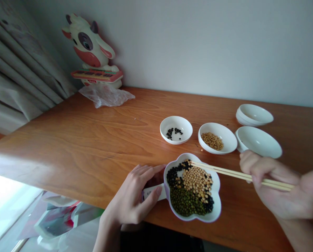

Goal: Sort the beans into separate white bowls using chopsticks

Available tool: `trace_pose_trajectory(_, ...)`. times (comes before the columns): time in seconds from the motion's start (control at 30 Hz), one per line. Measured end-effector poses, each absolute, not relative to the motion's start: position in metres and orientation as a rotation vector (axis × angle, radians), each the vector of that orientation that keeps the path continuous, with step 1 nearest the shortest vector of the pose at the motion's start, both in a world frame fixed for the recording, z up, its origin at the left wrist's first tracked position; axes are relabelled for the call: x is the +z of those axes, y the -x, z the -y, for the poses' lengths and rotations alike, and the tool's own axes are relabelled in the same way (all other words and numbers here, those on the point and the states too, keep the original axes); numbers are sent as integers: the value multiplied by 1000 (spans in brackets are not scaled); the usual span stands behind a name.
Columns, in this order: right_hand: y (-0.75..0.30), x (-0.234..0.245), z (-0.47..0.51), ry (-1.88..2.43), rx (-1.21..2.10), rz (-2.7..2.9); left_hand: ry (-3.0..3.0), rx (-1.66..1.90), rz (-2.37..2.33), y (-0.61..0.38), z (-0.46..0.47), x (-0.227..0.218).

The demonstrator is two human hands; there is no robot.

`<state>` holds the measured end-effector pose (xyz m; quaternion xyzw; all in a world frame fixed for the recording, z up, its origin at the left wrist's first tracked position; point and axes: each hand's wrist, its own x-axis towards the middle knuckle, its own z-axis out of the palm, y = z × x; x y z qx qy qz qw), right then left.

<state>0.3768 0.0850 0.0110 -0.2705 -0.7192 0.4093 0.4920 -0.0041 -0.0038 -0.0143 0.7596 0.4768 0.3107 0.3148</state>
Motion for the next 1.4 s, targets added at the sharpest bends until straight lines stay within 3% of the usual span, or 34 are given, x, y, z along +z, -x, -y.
trace_pose_trajectory(0.77, -351, 9, -78, 701, 1137, 1886, -1992, 803, -1263, 4, 5, -14)
trace_pose_trajectory(1.4, -344, 13, -78, 676, 1000, 1922, -2004, 805, -1250, 5, 4, -15)
